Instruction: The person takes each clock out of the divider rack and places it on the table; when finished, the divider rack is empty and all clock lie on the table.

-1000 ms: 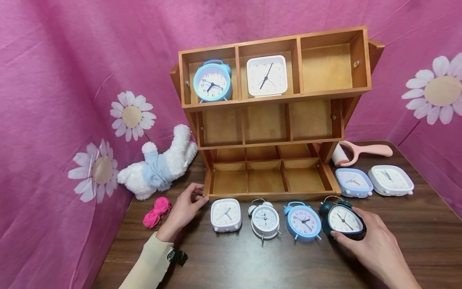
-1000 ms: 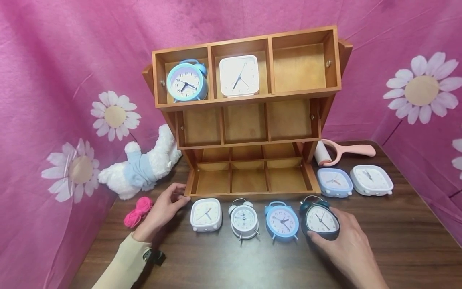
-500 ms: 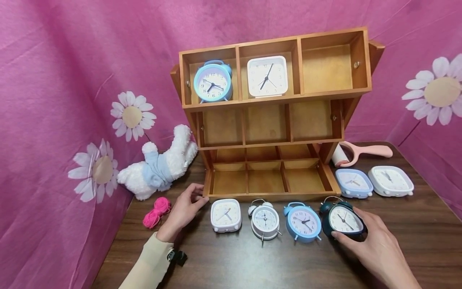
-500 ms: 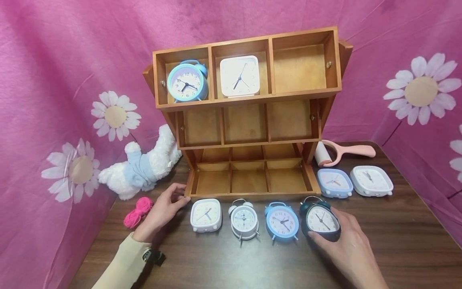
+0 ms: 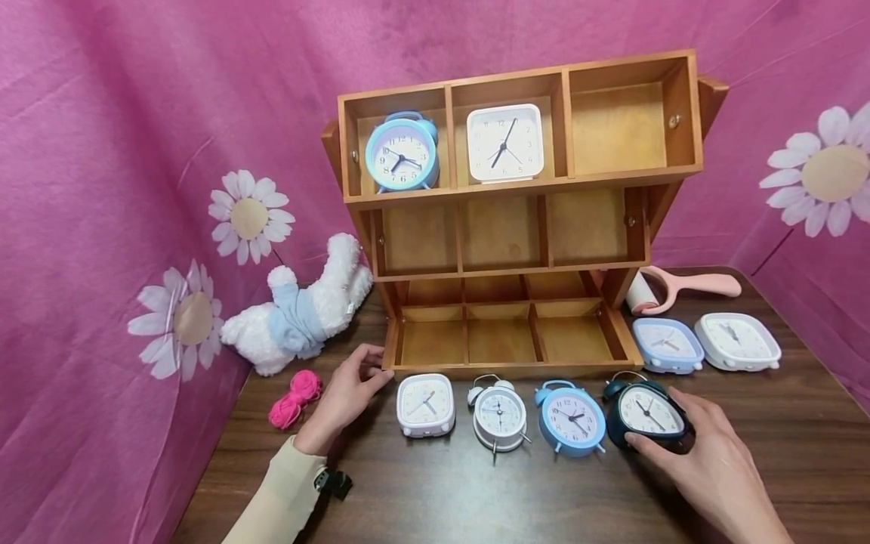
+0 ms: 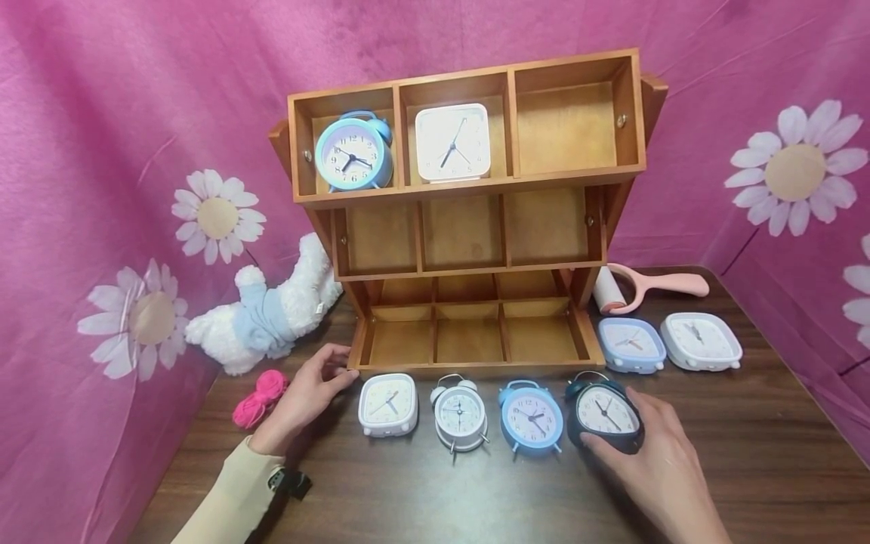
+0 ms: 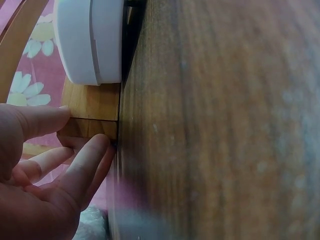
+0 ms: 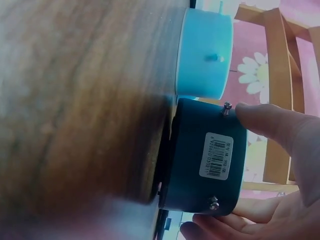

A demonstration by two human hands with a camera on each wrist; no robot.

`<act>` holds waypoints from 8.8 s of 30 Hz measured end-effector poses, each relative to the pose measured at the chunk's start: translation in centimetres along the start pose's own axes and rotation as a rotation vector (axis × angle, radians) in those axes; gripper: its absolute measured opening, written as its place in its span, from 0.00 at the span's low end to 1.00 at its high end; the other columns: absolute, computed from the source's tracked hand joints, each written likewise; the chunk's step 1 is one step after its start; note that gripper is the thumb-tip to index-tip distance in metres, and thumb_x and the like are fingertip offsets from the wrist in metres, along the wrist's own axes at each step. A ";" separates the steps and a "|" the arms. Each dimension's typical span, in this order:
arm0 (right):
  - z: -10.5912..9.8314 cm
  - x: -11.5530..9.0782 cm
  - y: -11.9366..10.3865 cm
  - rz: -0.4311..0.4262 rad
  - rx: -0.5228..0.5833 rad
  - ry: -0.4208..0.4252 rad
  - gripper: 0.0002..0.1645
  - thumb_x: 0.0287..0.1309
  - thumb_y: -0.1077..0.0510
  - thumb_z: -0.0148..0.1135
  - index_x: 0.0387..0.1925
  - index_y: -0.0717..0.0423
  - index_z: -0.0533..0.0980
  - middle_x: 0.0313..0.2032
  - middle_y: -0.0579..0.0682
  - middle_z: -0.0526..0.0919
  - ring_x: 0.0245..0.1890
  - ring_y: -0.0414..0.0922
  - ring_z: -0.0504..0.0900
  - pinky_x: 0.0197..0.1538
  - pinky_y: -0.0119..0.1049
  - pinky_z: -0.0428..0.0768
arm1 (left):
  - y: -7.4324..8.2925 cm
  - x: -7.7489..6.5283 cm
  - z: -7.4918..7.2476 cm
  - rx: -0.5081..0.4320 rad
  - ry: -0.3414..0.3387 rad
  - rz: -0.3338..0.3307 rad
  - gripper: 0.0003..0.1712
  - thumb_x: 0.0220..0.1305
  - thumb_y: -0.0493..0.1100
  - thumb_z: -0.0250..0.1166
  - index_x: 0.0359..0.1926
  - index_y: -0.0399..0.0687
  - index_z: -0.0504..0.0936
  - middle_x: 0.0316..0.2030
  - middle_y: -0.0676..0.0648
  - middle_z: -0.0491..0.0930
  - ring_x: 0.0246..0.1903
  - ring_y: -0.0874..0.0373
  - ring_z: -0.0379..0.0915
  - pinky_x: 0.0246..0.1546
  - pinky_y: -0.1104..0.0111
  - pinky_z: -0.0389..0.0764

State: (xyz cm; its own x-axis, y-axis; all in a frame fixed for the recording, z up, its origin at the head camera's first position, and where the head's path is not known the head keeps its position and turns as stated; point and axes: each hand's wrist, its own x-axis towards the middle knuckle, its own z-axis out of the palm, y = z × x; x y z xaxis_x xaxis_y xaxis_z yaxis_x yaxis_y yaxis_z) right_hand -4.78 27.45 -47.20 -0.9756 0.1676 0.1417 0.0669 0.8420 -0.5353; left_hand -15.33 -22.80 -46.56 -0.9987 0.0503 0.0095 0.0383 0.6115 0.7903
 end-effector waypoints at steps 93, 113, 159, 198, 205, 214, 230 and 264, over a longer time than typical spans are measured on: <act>-9.0 17.6 -29.3 -0.364 0.470 0.328 0.62 0.53 0.47 0.88 0.84 0.59 0.67 0.74 0.59 0.72 0.73 0.52 0.73 0.78 0.46 0.71 | -0.1 -0.1 0.3 -0.025 0.006 -0.001 0.19 0.75 0.39 0.75 0.62 0.44 0.83 0.54 0.40 0.90 0.48 0.52 0.89 0.45 0.67 0.81; -8.8 19.4 -31.7 -0.243 0.310 0.191 0.78 0.55 0.43 0.87 0.91 0.57 0.45 0.83 0.56 0.55 0.79 0.52 0.68 0.86 0.39 0.66 | -0.1 -0.1 0.3 -0.043 0.005 -0.002 0.19 0.74 0.39 0.75 0.62 0.44 0.83 0.54 0.40 0.90 0.48 0.52 0.89 0.43 0.68 0.81; -10.9 18.5 -33.1 -0.307 0.221 0.282 0.66 0.54 0.51 0.76 0.89 0.59 0.53 0.83 0.55 0.59 0.65 0.54 0.76 0.67 0.49 0.83 | -0.1 -0.2 0.2 -0.040 0.010 0.004 0.19 0.74 0.39 0.76 0.61 0.45 0.84 0.54 0.41 0.91 0.48 0.53 0.90 0.44 0.68 0.82; -14.9 12.4 -23.3 -0.198 0.202 0.297 0.68 0.56 0.44 0.81 0.90 0.53 0.56 0.86 0.57 0.58 0.73 0.65 0.69 0.71 0.66 0.69 | -0.1 -0.3 0.4 -0.028 0.009 -0.014 0.19 0.74 0.40 0.76 0.62 0.45 0.84 0.55 0.40 0.90 0.49 0.51 0.90 0.45 0.66 0.82; -15.2 10.9 -20.7 -0.156 0.172 0.276 0.67 0.59 0.46 0.81 0.90 0.54 0.54 0.86 0.60 0.57 0.74 0.68 0.66 0.71 0.69 0.66 | 0.0 -0.5 0.3 -0.027 0.013 -0.016 0.19 0.74 0.41 0.76 0.62 0.45 0.84 0.55 0.40 0.90 0.49 0.51 0.90 0.46 0.64 0.82; -15.2 10.3 -16.8 -0.118 0.102 0.259 0.68 0.59 0.43 0.80 0.90 0.58 0.53 0.87 0.65 0.55 0.80 0.75 0.62 0.82 0.74 0.59 | 0.0 -0.5 0.3 -0.032 0.013 -0.011 0.19 0.74 0.41 0.76 0.62 0.44 0.84 0.55 0.39 0.89 0.50 0.50 0.90 0.43 0.65 0.82; -14.5 9.0 -9.0 -0.047 -0.027 0.242 0.68 0.57 0.46 0.78 0.87 0.69 0.53 0.83 0.76 0.55 0.75 0.78 0.59 0.67 0.78 0.63 | -0.1 -0.5 0.4 -0.018 0.017 -0.016 0.19 0.74 0.39 0.76 0.62 0.45 0.83 0.55 0.38 0.90 0.50 0.49 0.89 0.43 0.67 0.83; -8.2 4.1 3.4 -0.090 -0.147 0.061 0.55 0.55 0.48 0.80 0.71 0.78 0.66 0.68 0.86 0.64 0.67 0.79 0.64 0.57 0.79 0.68 | -0.1 -0.3 0.5 -0.022 0.008 -0.033 0.19 0.74 0.40 0.75 0.63 0.46 0.83 0.56 0.40 0.90 0.51 0.50 0.89 0.45 0.66 0.83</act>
State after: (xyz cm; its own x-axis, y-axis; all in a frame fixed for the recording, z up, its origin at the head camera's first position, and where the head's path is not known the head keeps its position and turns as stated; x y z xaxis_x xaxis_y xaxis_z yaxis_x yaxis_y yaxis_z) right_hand -6.80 35.19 -41.67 -0.9650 0.1149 0.2358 0.0138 0.9200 -0.3917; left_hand -15.03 -22.46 -46.91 -0.9996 0.0237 -0.0117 0.0047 0.5948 0.8039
